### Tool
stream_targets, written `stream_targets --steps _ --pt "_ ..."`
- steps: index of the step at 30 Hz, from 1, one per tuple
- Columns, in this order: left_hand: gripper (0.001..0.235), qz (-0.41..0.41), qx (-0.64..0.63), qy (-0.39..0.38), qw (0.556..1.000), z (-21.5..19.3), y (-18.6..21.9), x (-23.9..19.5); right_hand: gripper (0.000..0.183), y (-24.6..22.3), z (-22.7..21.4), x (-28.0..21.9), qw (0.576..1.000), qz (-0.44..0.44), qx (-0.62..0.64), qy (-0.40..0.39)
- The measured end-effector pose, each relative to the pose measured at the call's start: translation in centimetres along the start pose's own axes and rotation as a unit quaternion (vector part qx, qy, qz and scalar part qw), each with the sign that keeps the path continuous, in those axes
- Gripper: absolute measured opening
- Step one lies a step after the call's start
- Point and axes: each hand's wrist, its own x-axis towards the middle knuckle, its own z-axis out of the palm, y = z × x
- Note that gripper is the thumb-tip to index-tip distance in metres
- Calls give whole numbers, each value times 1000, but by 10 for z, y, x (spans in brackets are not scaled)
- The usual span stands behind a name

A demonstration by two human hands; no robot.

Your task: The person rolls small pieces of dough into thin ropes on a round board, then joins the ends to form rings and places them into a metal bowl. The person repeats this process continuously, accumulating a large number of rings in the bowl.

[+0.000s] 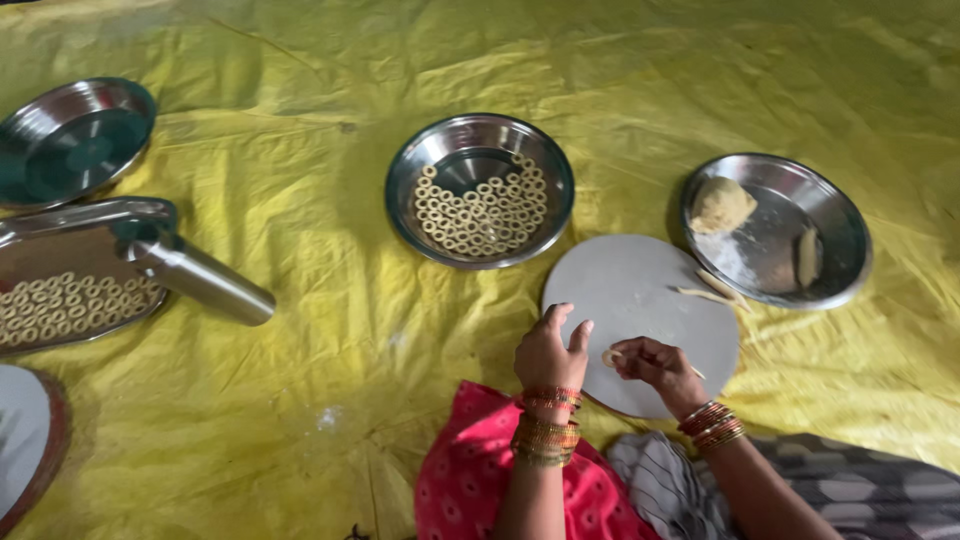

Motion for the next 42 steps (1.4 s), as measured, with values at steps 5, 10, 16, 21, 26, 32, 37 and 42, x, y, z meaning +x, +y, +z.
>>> stream_targets --steps 5,10,16,21,26,32,37,42 --pt "35 70 -373 151 913 -53 -23 11 28 -17 21 74 992 -1 -110 -65" --pt "37 -102 -621 215 747 -83 -55 26 20 -25 59 207 988 70 103 -91" --pt "39 -149 -682 261 666 -70 -46 46 9 -34 114 389 986 -95 -113 -78" --pt "41 -192 -694 245 649 -65 -31 44 18 -47 150 462 885 -118 -446 61" --pt "40 -200 -702 251 636 -62 -26 45 26 -52 178 458 840 -169 -515 32" --pt "39 -197 -731 233 611 -49 -18 40 28 -61 190 434 795 -112 -594 55" --pt "39 -195 -725 226 621 -49 -18 41 48 -69 190 421 731 -154 -664 21" --pt "39 -215 -710 232 630 -52 -20 41 39 -73 194 421 725 -90 -681 38"
